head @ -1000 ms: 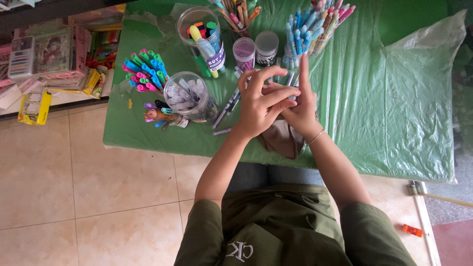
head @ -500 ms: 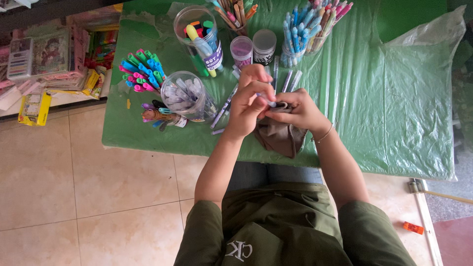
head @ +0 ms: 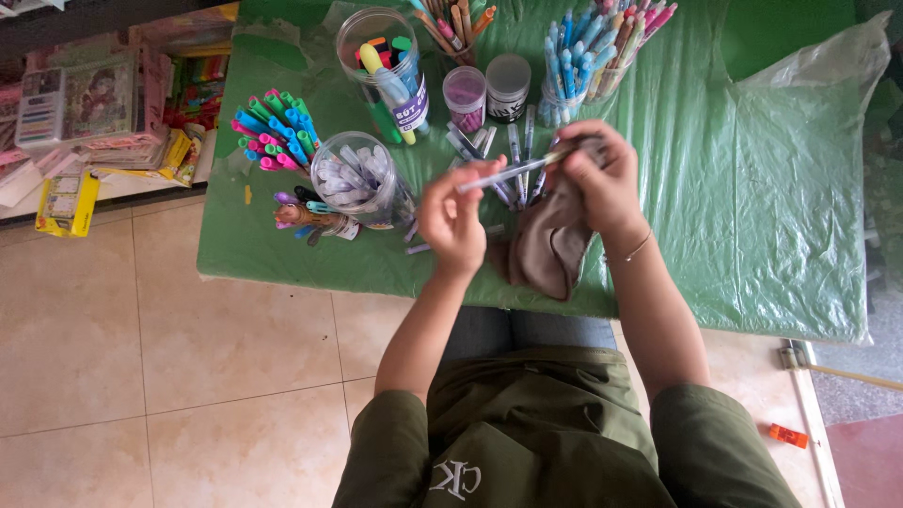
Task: The person cleans pens by wiping each one with a cloth.
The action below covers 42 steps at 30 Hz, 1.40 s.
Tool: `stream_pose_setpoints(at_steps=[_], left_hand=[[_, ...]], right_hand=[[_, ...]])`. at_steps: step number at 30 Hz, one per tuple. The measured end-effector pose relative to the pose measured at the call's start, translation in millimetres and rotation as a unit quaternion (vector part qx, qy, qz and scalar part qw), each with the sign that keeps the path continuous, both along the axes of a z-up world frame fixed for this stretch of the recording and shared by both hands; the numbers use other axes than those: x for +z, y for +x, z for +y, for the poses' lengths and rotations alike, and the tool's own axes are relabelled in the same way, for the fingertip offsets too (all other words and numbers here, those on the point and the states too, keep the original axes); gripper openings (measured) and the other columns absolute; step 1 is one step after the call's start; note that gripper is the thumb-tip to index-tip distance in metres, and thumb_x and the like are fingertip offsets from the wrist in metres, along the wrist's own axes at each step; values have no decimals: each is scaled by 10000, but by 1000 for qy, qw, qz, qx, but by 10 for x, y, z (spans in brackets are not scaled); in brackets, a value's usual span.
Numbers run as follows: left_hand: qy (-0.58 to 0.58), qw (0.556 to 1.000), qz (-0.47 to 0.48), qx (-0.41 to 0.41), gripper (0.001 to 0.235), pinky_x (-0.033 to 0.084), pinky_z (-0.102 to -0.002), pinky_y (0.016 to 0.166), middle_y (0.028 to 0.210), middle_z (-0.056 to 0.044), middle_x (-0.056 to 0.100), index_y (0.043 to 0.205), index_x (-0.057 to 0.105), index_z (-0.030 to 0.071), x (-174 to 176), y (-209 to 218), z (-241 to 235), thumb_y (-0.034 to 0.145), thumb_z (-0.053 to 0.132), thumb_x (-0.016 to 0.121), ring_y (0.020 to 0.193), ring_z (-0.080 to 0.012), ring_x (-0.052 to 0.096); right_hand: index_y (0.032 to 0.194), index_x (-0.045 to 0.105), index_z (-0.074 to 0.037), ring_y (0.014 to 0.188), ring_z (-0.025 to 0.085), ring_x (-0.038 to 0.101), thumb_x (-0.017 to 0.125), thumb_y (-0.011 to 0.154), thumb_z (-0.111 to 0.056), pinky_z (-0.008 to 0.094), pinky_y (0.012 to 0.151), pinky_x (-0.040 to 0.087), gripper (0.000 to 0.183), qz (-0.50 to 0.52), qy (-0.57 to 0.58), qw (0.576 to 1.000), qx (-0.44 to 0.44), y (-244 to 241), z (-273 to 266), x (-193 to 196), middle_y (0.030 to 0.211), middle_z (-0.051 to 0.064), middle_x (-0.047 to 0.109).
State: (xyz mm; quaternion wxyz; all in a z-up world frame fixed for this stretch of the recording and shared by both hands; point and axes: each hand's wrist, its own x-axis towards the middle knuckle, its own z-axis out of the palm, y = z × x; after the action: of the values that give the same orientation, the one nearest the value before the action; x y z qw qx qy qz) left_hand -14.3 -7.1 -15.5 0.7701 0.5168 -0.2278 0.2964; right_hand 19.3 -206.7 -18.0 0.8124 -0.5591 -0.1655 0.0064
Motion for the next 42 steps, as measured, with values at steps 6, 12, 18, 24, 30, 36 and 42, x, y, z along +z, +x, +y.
stream_pose_setpoints(at_steps=[6,12,18,24,30,36,42], left_hand=[[-72,991,107,30,149,616,-395,999,1216,-252,708,1204,567,-17,-324,-95,-162,1111,98,573,1135,-299,724],[-93,985,145,30,179,609,-368,964,1186,-223,720,1203,560,-8,-440,-60,-157,1111,145,561,1097,-285,742],[-134,977,161,46,229,619,-391,962,1156,-183,708,1208,562,-17,-427,-26,-127,1108,188,576,1093,-273,729],[-83,984,137,78,211,618,-364,961,1131,-175,727,1204,580,-16,-467,-5,-111,1110,174,577,1071,-245,742],[-37,988,139,63,207,600,-297,921,1097,-149,748,1195,591,-14,-501,-23,-13,1099,169,580,1030,-196,752],[-11,982,184,42,187,594,-306,901,1038,-105,709,1166,608,-41,-535,74,10,1078,125,606,970,-170,725],[237,917,287,141,164,531,-299,666,964,-45,775,1061,698,53,-427,77,115,989,197,733,857,-162,762]], right_hand=[[1201,597,-57,772,208,625,752,1023,-328,320,674,518,360,2,217,973,83,7,-103,-72,984,95,626],[1140,613,-63,762,232,577,696,1038,-404,369,675,479,365,14,275,950,144,-8,-83,-103,955,86,549],[944,625,-88,816,226,568,692,1088,-353,383,735,462,309,-30,199,966,163,-44,-98,-8,861,57,520],[1110,662,-41,833,221,568,730,987,-367,388,727,461,356,-27,203,969,140,-24,-102,38,957,57,511],[899,645,-17,686,189,556,721,1059,-321,331,651,443,352,-19,179,961,210,13,-277,-41,819,48,509],[1071,576,-31,710,223,581,640,1103,-360,345,616,496,337,59,45,992,-103,66,-187,7,871,80,543],[1201,534,-90,761,237,603,585,934,-189,372,618,531,289,53,203,978,-19,3,-557,257,959,112,581]])
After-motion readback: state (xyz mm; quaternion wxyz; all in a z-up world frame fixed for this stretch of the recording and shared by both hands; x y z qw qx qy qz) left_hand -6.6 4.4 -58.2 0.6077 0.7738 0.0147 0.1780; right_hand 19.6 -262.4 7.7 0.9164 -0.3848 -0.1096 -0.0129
